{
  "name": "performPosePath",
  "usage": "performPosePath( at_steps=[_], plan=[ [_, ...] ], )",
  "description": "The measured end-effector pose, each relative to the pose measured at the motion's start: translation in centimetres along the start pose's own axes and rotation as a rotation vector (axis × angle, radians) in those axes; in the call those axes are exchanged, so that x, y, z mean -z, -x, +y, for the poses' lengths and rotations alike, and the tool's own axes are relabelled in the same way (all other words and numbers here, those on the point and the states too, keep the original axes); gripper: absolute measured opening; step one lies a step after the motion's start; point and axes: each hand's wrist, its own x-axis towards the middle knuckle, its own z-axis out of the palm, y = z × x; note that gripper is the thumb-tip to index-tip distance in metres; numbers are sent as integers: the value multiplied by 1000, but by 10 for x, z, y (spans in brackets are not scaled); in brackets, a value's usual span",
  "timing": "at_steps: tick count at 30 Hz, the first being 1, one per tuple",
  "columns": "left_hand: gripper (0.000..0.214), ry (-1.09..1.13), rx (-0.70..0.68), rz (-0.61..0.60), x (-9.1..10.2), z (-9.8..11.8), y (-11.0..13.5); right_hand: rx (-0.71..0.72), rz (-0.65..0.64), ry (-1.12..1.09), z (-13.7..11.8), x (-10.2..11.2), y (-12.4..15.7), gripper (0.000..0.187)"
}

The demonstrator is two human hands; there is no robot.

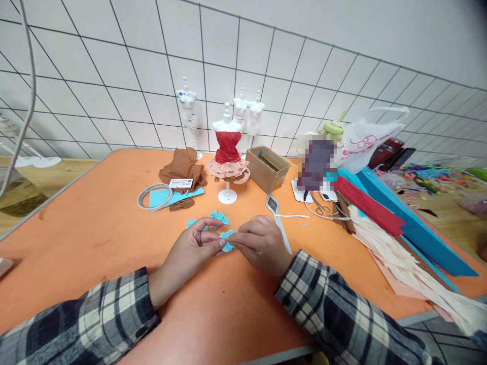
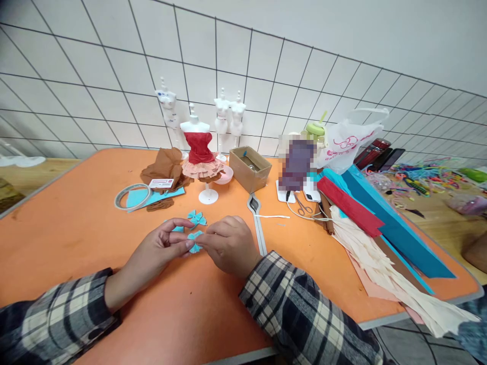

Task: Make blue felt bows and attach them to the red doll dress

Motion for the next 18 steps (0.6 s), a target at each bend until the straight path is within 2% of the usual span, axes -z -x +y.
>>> performPosePath(
  at_steps=[7, 12, 18],
  plan=[
    [44, 36, 1, -5, 0, 1, 1, 19, -4, 15, 0, 1, 0, 9],
    [43, 48, -22, -29, 2, -2, 1, 95, -33, 58, 3, 4, 0, 9],
    [42, 132, -32, -47, 4, -5, 0, 201, -101, 74, 8, 8, 0, 22]
  ],
)
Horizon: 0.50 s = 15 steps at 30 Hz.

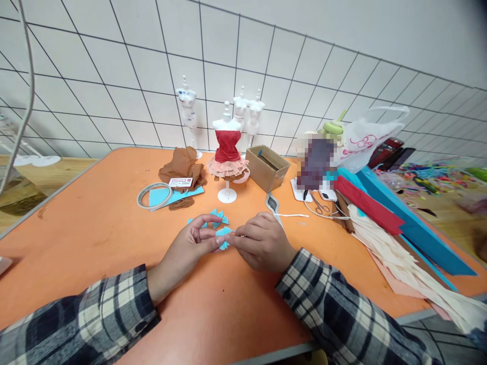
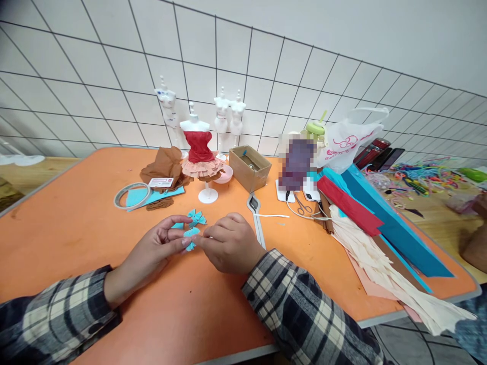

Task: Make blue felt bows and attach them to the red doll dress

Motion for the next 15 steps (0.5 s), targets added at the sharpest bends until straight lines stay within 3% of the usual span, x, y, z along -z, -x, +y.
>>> performPosePath(
  at_steps=[6, 11, 15],
  plan=[
    [42, 27, -5, -20, 0, 2, -1, -18, 18, -90, 0, -2, 1, 22],
    [42, 19, -4, -44, -1, 5, 0, -164, 84, -284, -2, -7, 0, 19],
    [45, 16, 1, -58, -1, 5, 0, -169, 101, -395, -3, -9, -2, 19]
  ],
)
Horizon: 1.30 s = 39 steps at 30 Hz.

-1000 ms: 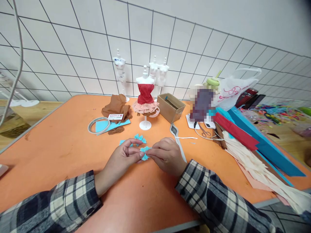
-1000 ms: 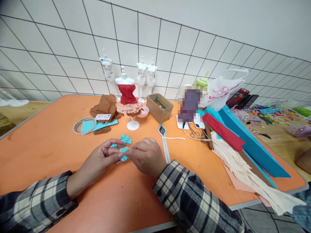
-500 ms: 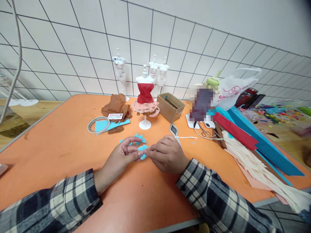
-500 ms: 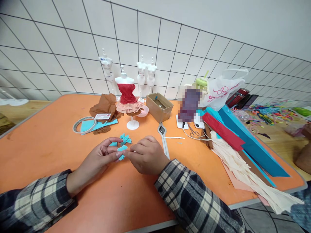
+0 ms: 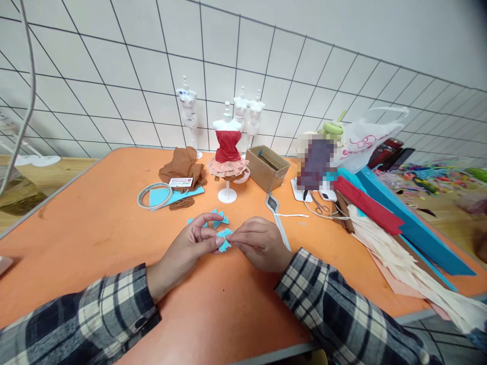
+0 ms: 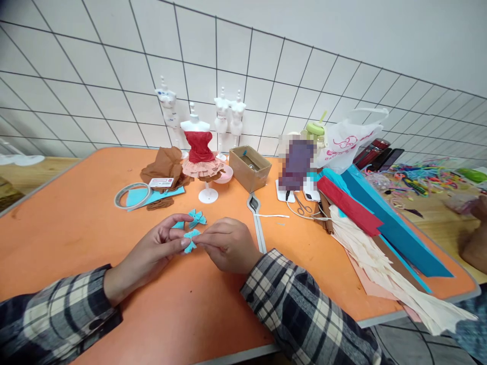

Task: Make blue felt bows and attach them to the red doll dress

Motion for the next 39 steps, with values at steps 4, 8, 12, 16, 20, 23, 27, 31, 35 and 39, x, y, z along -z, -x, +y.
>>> performPosePath(
  at_steps=[4, 8, 12, 16, 20, 23, 27, 31, 35, 39],
  plan=[
    [45, 3, -5, -13, 1, -1, 0, 11, 32, -15, -1, 2, -1, 19],
    [46, -4, 3, -7, 1, -1, 0, -24, 70, -1, 0, 4, 0, 21],
    [49, -35, 39, -49, -1, 0, 1, -67, 57, 59, 3, 3, 0, 24],
    [49, -24, 42, -140, -3, 1, 2, 8, -42, 20, 6, 0, -1, 17],
    [48, 48, 70, -170, -1, -1, 2, -25, -48, -35, 7, 1, -2, 11],
    [52, 91, 99, -164, 2, -3, 0, -68, -56, -135, 6, 2, -3, 8],
    [54, 116, 139, -160, 4, -3, -3, -170, -78, -255, 5, 2, -1, 11],
    [55, 113, 135, -153, 4, -2, -4, -176, -125, -237, 3, 1, -3, 18],
    [54, 111, 130, -155, 5, -4, -3, -155, -137, -219, 2, 2, -4, 21],
    [44, 157, 145, -153, 8, -4, -3, -217, -111, -239, 2, 1, -3, 14]
  ],
)
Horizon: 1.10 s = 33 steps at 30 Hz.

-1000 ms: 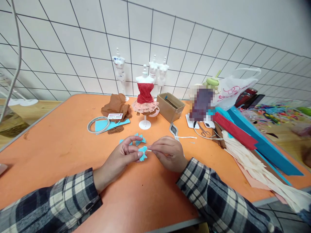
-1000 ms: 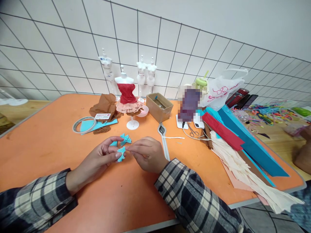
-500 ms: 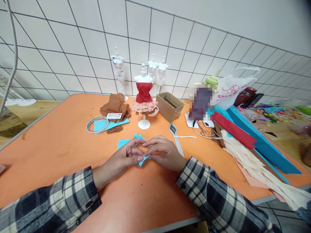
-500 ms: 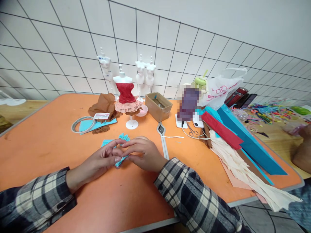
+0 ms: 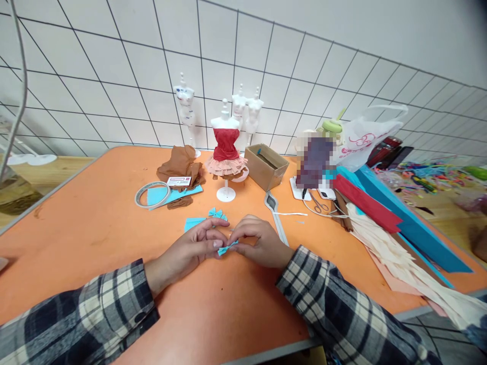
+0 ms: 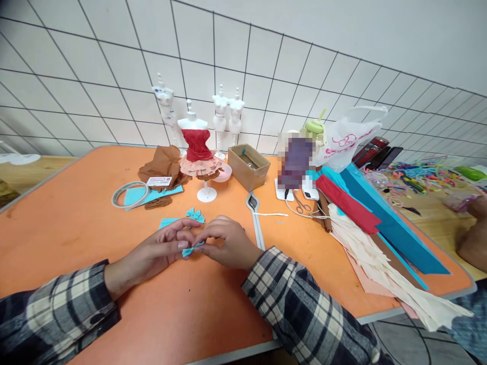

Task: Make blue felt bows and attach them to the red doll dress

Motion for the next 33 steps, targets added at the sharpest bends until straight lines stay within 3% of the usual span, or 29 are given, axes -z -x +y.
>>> performPosePath(
  at_steps=[2, 5, 8, 11, 14, 18, 21, 26, 30, 33],
  plan=[
    [36, -15, -47, 51, 0, 2, 0, -137, 32, -12, 3, -2, 1, 12],
    [31, -232, -145, 142, -2, 6, -1, -433, 76, -114, 8, -5, 3, 13],
    [25, -491, -193, 236, -6, 7, -3, -565, 125, -295, 12, -9, 2, 18],
    [20, -627, -235, 319, -7, 5, -5, -592, 134, -396, 10, -11, 1, 22],
    [18, -679, -261, 326, -6, 3, -5, -636, 119, -450, 4, -12, 0, 34],
    [18, -686, -274, 306, -5, 4, -4, -583, 108, -351, 0, -11, 1, 48],
    [17, -784, -270, 294, -7, 5, -3, -488, 120, -221, 0, -10, 2, 32],
    [18, -903, -252, 225, -8, 3, -2, -480, 141, -141, 3, -15, 1, 12],
    [20, -902, -240, 236, -7, 2, -3, -508, 152, -139, 3, -17, 1, 7],
    [21, -867, -232, 245, -6, 1, -3, -590, 171, -267, 3, -16, 0, 12]
  ],
)
